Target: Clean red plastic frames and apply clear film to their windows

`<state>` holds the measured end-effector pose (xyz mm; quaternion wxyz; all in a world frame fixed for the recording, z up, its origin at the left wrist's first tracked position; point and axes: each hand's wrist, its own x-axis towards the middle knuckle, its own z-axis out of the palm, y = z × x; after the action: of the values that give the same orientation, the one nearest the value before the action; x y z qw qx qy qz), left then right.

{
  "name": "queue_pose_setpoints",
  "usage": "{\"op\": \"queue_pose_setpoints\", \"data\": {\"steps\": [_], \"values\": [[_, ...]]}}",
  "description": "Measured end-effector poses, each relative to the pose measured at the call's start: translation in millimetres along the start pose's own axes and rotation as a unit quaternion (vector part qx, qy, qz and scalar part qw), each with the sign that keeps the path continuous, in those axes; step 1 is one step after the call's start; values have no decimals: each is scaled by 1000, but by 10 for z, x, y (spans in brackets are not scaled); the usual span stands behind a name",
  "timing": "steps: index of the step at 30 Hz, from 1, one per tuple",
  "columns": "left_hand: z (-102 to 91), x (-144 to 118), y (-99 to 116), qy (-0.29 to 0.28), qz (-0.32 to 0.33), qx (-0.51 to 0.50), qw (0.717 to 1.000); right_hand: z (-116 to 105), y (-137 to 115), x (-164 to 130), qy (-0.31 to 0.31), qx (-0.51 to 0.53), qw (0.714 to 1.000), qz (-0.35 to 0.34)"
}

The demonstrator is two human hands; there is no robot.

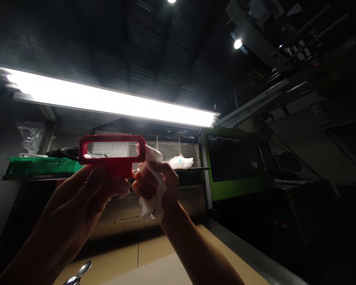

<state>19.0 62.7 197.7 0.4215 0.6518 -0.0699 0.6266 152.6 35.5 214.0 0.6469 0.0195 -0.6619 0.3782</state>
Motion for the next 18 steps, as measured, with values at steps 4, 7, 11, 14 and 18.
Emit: {"op": "queue_pose_setpoints", "data": {"steps": [4, 7, 11, 14, 18], "values": [[-25, -5, -5, 10, 4, 1, 1000, -23, 18, 16, 50, -64, 997, -15], [-38, -14, 7, 20, -3, 11, 1000, -39, 24, 18, 65, -70, 994, -43], [-28, -16, 21, 36, 11, 16, 999, -78, 29, -33, 146, -218, 950, -169], [-30, -12, 14, 45, 8, 26, 999, -110, 7, -101, 161, -402, 863, -259], [-47, -9, -9, 56, 2, 44, 997, -136, -75, -141, 89, -604, 721, -329]]}}
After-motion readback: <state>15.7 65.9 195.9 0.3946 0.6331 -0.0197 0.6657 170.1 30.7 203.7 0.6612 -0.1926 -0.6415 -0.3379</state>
